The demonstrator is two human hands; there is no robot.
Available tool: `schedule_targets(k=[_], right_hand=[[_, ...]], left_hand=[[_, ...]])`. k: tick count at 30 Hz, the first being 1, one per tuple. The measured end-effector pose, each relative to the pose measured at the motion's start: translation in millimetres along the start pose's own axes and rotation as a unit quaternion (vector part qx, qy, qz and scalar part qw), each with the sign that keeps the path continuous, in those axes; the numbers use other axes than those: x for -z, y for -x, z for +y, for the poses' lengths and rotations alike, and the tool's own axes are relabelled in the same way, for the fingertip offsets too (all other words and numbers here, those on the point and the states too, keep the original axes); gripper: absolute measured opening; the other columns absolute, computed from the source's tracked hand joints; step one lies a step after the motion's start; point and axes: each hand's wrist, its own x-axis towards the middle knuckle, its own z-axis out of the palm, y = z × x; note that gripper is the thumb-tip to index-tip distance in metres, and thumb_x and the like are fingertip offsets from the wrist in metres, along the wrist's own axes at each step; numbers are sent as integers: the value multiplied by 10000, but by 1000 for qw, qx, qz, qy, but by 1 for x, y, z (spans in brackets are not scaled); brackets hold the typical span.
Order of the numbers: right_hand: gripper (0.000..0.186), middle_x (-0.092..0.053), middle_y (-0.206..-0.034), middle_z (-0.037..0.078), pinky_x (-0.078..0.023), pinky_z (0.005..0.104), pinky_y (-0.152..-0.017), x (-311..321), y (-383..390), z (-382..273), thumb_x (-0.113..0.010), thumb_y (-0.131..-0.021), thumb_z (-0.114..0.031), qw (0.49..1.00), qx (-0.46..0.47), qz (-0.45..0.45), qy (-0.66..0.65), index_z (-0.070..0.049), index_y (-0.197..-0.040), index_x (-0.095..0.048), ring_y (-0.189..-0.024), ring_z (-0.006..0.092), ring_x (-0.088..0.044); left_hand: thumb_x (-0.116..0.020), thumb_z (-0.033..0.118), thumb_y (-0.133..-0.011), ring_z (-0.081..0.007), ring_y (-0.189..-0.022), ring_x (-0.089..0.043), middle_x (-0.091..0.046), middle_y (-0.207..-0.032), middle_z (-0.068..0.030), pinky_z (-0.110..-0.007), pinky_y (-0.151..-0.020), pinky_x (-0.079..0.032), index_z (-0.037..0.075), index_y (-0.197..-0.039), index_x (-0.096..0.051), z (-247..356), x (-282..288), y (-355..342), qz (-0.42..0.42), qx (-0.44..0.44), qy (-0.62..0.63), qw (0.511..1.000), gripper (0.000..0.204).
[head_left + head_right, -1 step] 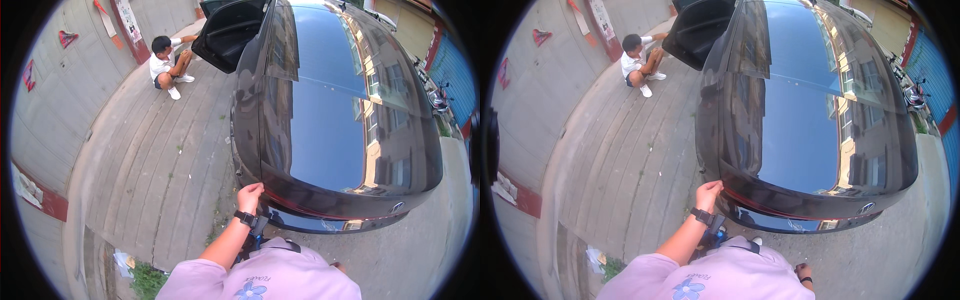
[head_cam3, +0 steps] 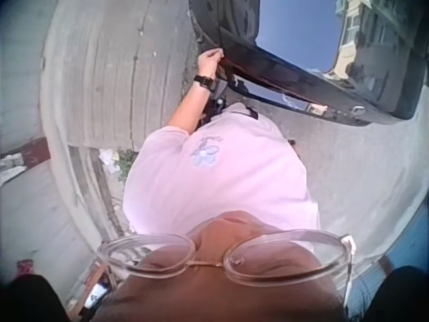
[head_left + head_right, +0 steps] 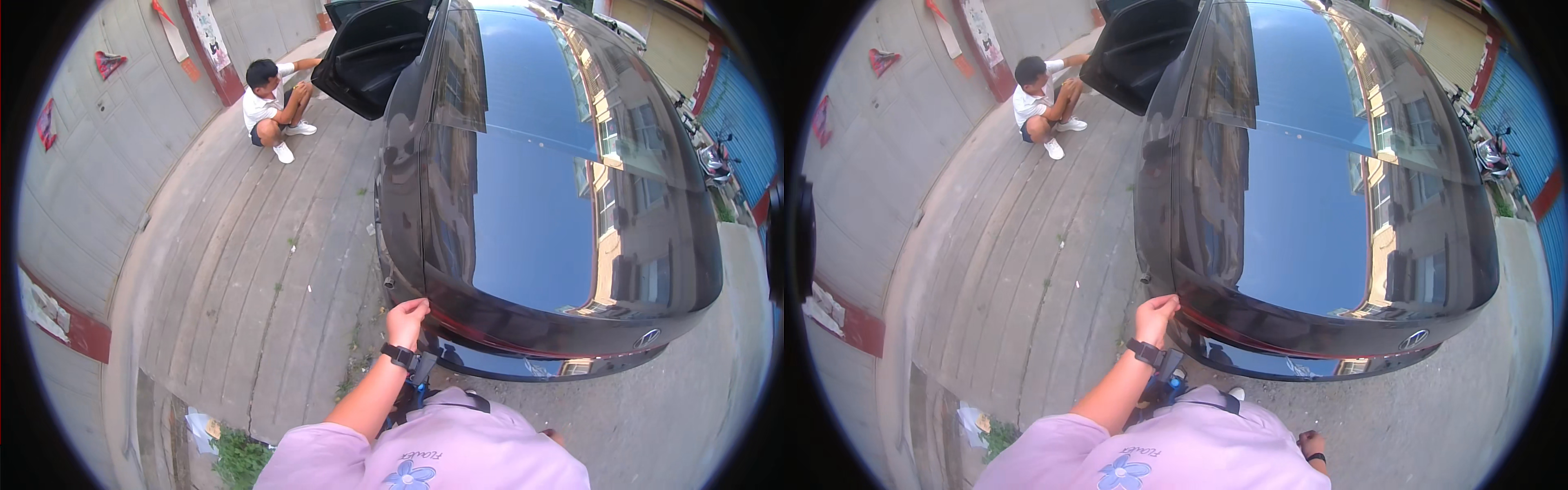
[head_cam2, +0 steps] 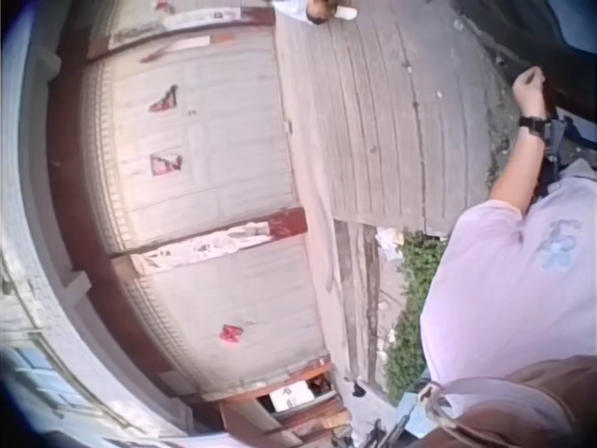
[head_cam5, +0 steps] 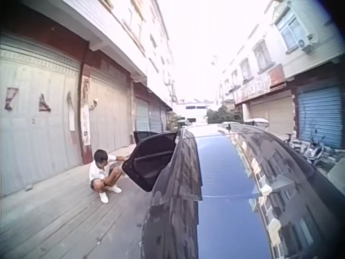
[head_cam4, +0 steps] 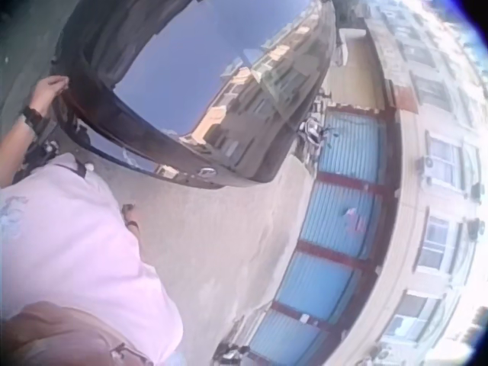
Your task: The person closes the trunk of a car, trims film along the rear light edge using a utility knife, and peels off the trimmed film by hand.
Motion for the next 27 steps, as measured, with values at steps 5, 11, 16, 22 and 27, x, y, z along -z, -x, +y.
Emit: schedule_targets(k=[5,11,16,22,27], right_hand=[[254,-684,-723,139,-526,353,-704,-11,5,14,-589,-787,-226,1000,12,-1,-5,12,-848,-655,-698,252,-680],[250,-679,-718,147,-531,350,-668,-37,-27,63,-589,-798,-224,998,-16,-41,-41,9,-876,-634,-672,244,-679],[236,-678,-721,149,-533,351,-665,-23,-15,37,-596,-801,-216,998,5,-42,-55,6,-873,-631,-666,245,-679],[204,-679,-728,155,-531,357,-673,-17,-8,26,-605,-791,-185,999,41,1,7,4,-851,-652,-674,272,-680],[196,-679,-702,150,-531,346,-669,-12,0,16,-582,-785,-162,1000,-9,1,-17,15,-837,-648,-674,253,-685]], left_hand=[[-682,126,-842,-113,-762,-582,-667,-847,-64,-244,-689,-447,-15,-987,-665,1,2,3,20,-22,-6,1000,203],[-686,106,-824,-109,-735,-580,-658,-829,-52,-241,-663,-442,2,-943,-664,-9,-3,-5,26,-31,2,999,159],[-695,58,-792,-142,-796,-600,-651,-856,-64,-265,-744,-474,-15,-941,-652,-11,-2,-12,33,-11,-1,999,171],[-702,94,-784,-138,-750,-574,-630,-829,-61,-270,-688,-457,-35,-951,-630,2,-12,-14,29,22,-24,999,223],[-700,127,-788,-135,-734,-560,-621,-815,-56,-275,-680,-452,-48,-944,-625,1,-10,-15,31,28,-23,999,245]])
